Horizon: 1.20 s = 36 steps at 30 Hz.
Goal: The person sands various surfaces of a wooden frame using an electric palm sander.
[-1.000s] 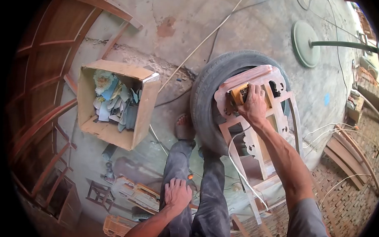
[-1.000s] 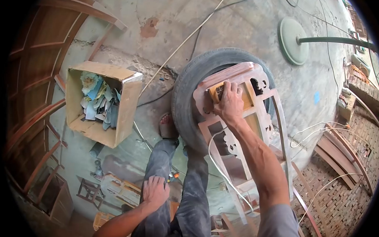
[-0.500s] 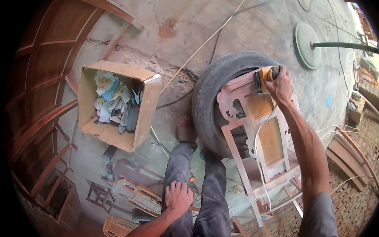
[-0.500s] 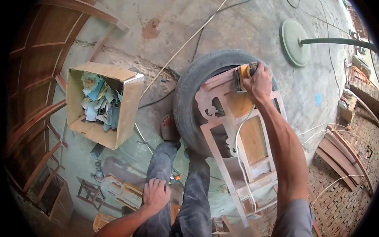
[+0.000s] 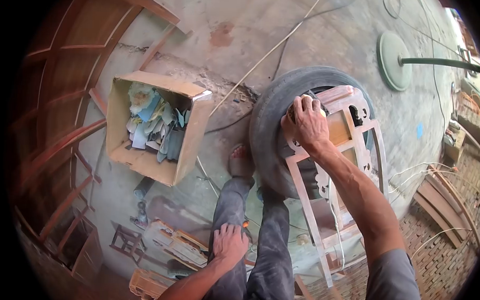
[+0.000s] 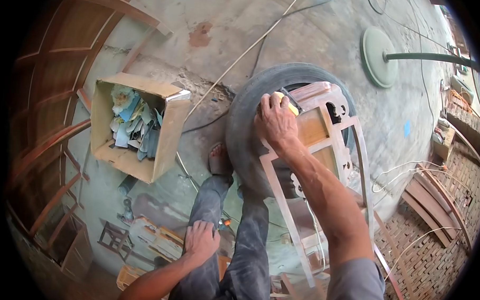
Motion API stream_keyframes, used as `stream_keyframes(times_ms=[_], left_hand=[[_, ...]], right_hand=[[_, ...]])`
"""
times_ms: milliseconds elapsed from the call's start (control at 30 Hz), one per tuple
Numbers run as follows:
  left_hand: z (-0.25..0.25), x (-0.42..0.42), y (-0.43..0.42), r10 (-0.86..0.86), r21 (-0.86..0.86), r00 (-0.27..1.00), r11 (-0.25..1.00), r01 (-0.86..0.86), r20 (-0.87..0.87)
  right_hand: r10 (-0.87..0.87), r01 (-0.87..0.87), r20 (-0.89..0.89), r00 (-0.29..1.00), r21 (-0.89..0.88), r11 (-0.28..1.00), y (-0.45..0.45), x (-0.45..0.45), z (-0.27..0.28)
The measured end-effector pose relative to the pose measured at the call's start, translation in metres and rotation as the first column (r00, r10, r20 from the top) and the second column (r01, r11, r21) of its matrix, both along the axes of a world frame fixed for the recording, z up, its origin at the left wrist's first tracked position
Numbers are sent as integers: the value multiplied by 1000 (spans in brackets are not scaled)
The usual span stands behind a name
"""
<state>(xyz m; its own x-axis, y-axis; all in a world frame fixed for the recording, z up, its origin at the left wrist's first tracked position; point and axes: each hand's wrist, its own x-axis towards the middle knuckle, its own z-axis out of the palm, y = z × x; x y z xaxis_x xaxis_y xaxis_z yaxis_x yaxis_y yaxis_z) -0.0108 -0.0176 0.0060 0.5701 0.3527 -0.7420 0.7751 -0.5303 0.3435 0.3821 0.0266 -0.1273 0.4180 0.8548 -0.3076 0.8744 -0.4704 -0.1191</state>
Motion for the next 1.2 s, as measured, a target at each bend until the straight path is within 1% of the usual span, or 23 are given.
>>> stream_keyframes(times_ms=[100, 133, 233, 267, 367, 433, 467, 567, 600, 633, 700, 767, 800, 900, 933, 967, 1033, 1067, 1167, 1200], left_hand=[[-3, -7, -4, -1, 1, 1000, 1000, 1, -4], [-2, -8, -5, 3, -4, 1000, 1000, -3, -11], [-9, -11, -8, 10, 3, 1000, 1000, -10, 17], [-9, -15, -10, 11, 7, 1000, 1000, -11, 27], [-5, -12, -7, 23, -44, 999, 999, -25, -40], [-3, -13, -7, 17, -20, 999, 1000, -18, -42], [-4, -11, -7, 12, -10, 999, 1000, -13, -31], [-7, -12, -6, 3, -23, 999, 1000, -4, -41], [-7, -12, -5, 17, -32, 999, 999, -18, -35], [-6, -12, -4, 12, -37, 999, 999, -14, -39], [-6, -10, -2, -3, -44, 999, 999, 1, -40], [-6, -11, -2, -10, -38, 1000, 999, 9, -26], [-7, -11, -2, -12, -35, 1000, 999, 11, -22], [-7, -10, -1, -28, -12, 1000, 1000, 28, -7], [-9, -10, -2, -23, -6, 1000, 1000, 23, 5], [-9, -11, -3, -26, -2, 1000, 1000, 26, 17], [-11, -10, -2, -40, 6, 999, 999, 40, 24], [-10, -10, -2, -53, 5, 999, 999, 53, 13], [-9, -7, -2, -48, 8, 999, 999, 48, 7], [-8, -7, -2, -40, 10, 999, 999, 40, 10]], right_hand=[[40, -41, 57, 998, 15, 999, 2, -1, -1], [34, -36, 46, 998, 51, 998, 3, -2, 1], [-27, 28, -33, 999, 31, 999, 8, -6, 4], [-23, 25, -64, 998, 33, 999, 6, -11, 2], [-30, 35, -138, 990, 35, 999, -5, -17, -3], [-78, 83, -157, 984, 26, 996, -8, -8, 8], [-139, 133, -166, 976, -46, 990, -11, -2, 15], [-132, 133, -242, 961, -16, 991, -48, 21, 36], [-248, 238, -208, 946, -71, 969, -59, 28, 40], [-263, 265, -166, 950, -7, 964, -79, 38, 38], [-359, 365, -121, 925, 26, 931, -117, 65, 40], [-426, 427, -34, 904, 50, 903, -145, 86, 43], [-413, 414, -23, 910, 9, 910, -163, 99, 42], [-434, 433, -71, 898, -32, 901, -182, 112, 46], [-392, 392, -85, 916, -16, 920, -183, 113, 45], [-388, 390, -93, 917, 6, 921, -184, 114, 42], [-377, 384, -108, 920, 58, 921, -168, 120, 32], [-314, 325, -114, 942, 93, 941, -159, 126, 28], [-354, 359, -135, 925, 11, 933, -131, 137, 26], [-350, 354, -130, 928, 12, 935, -129, 138, 24]])
